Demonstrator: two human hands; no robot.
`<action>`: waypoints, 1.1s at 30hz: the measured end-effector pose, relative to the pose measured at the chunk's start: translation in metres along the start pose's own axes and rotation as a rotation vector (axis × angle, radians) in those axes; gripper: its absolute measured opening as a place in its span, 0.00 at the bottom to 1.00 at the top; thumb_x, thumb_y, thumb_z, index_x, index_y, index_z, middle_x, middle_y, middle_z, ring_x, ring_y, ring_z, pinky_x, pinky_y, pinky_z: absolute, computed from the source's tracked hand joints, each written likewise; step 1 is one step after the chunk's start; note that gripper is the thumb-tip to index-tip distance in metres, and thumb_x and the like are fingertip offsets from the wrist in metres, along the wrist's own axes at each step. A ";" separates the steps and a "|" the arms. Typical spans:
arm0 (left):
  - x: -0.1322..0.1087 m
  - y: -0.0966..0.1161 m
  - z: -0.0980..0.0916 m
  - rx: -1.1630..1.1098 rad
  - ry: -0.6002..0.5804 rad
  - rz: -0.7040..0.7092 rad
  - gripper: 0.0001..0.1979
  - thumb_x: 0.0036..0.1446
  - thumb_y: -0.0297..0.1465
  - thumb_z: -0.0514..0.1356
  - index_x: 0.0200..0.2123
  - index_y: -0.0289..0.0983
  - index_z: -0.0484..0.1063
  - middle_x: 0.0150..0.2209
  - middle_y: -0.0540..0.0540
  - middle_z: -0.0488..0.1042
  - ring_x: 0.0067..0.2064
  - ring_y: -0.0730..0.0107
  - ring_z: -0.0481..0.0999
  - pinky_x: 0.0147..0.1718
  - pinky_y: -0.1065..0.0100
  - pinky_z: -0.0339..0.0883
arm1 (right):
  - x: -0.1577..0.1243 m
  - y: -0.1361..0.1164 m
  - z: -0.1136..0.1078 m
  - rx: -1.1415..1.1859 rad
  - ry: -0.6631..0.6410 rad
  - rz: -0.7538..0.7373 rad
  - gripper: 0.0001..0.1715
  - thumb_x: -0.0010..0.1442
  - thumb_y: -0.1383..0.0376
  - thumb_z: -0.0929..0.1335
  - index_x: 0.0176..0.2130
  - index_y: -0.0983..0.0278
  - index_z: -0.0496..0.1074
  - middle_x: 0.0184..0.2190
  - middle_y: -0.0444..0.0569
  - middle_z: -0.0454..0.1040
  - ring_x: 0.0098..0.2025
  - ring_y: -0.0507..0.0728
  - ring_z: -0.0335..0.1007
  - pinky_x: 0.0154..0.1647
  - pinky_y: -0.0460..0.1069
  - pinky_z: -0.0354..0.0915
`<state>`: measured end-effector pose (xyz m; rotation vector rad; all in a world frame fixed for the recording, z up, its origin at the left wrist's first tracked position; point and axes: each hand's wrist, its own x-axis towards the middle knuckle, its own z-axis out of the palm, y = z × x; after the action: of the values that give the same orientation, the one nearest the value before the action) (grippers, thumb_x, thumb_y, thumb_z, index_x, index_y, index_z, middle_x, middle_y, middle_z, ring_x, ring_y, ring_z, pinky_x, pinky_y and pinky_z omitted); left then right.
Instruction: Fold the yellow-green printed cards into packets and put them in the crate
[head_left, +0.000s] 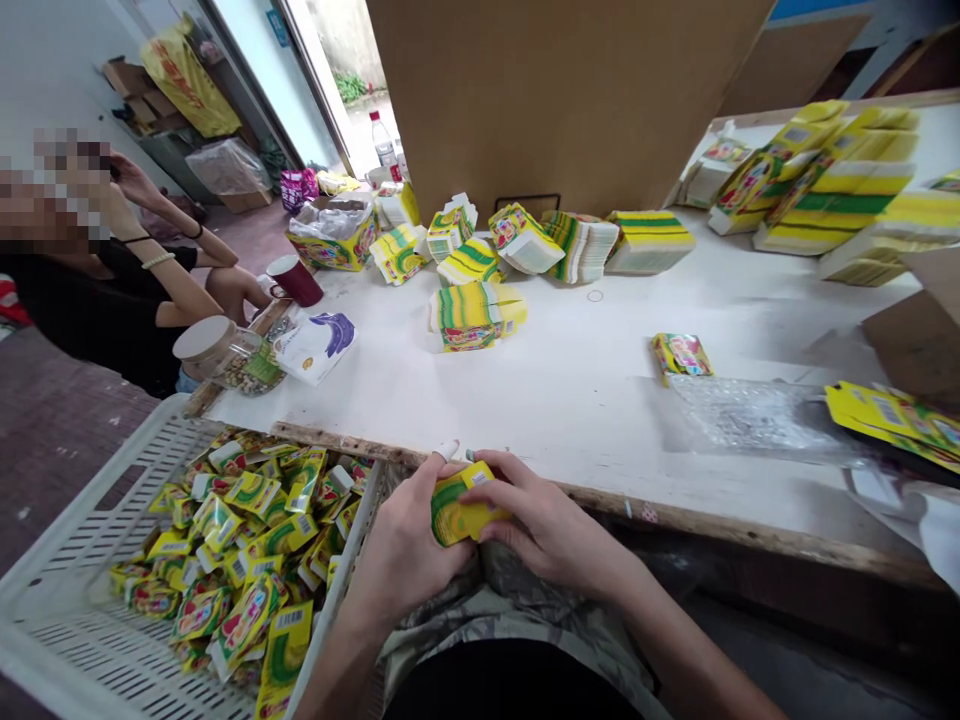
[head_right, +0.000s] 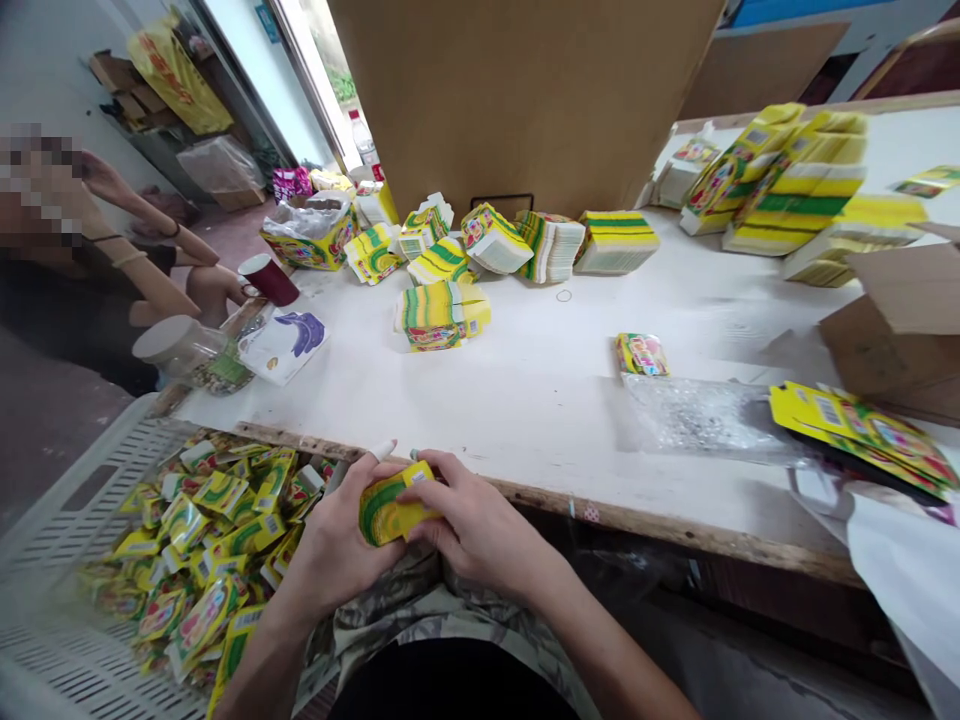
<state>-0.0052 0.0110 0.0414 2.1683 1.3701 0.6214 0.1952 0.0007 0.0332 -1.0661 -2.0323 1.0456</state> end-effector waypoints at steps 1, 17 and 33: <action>0.001 0.002 0.001 0.017 0.032 0.008 0.37 0.47 0.30 0.65 0.59 0.41 0.53 0.49 0.43 0.74 0.48 0.59 0.76 0.45 0.62 0.71 | 0.001 0.002 0.004 0.030 0.057 0.004 0.23 0.63 0.68 0.65 0.57 0.60 0.62 0.60 0.56 0.59 0.61 0.60 0.59 0.61 0.57 0.60; -0.059 -0.126 -0.054 0.329 0.484 -0.655 0.29 0.44 0.40 0.66 0.49 0.33 0.67 0.57 0.31 0.65 0.62 0.37 0.58 0.59 0.39 0.50 | 0.006 0.051 -0.007 -0.248 0.437 0.118 0.20 0.64 0.60 0.64 0.56 0.56 0.65 0.54 0.54 0.69 0.52 0.64 0.71 0.52 0.62 0.70; 0.067 -0.089 0.004 -0.439 0.511 -0.390 0.20 0.55 0.45 0.60 0.44 0.37 0.69 0.46 0.42 0.73 0.45 0.62 0.74 0.47 0.61 0.68 | 0.087 0.060 -0.099 -0.389 0.356 0.133 0.21 0.62 0.63 0.66 0.55 0.60 0.65 0.53 0.55 0.69 0.54 0.62 0.69 0.54 0.59 0.67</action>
<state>-0.0378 0.1048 -0.0096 1.3958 1.6557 1.2354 0.2531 0.1334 0.0446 -1.4844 -1.9274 0.4773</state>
